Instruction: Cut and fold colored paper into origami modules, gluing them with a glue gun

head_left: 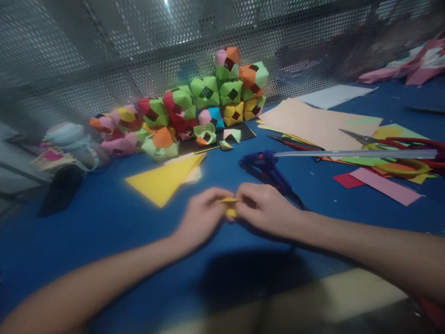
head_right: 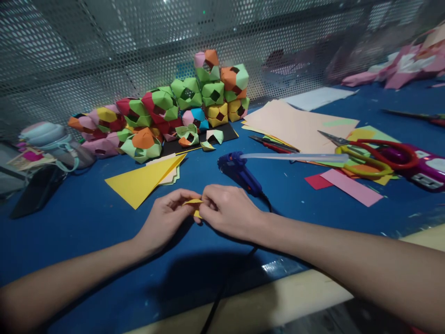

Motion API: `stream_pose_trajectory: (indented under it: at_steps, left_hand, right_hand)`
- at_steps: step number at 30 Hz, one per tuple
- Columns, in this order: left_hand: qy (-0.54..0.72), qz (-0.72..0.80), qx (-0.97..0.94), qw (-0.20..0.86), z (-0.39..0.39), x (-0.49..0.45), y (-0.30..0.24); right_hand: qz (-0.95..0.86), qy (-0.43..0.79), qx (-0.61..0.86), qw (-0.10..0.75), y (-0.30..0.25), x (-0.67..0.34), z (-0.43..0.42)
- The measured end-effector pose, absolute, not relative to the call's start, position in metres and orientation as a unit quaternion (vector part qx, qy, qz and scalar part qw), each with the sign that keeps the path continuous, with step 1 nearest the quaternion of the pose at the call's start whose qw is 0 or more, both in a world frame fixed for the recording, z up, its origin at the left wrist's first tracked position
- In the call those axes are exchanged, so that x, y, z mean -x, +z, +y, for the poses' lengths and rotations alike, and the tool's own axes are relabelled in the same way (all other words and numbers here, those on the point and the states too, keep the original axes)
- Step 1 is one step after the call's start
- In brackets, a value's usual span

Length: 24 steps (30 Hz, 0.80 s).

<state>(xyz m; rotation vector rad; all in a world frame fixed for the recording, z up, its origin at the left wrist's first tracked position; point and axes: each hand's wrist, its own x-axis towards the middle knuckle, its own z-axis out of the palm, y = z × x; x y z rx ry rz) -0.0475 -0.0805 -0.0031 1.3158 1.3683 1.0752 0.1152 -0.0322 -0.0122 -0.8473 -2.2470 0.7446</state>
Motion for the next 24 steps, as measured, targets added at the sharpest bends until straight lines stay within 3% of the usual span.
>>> stream_pose_trajectory:
  at_steps: [12, 19, 24]
  left_hand:
    - [0.455, 0.560, -0.504, 0.475, -0.072, 0.052, -0.009]
    - [0.428, 0.582, -0.514, 0.462, -0.071, 0.055, -0.006]
    - [0.399, 0.590, -0.525, 0.465, -0.071, 0.058, -0.007]
  right_hand:
    - [-0.902, 0.179, 0.315, 0.237, 0.008, -0.124, -0.035]
    - [-0.962, 0.116, 0.243, 0.043, 0.037, -0.144, -0.043]
    - [-0.956, 0.078, 0.283, 0.028, 0.042, -0.186, -0.041]
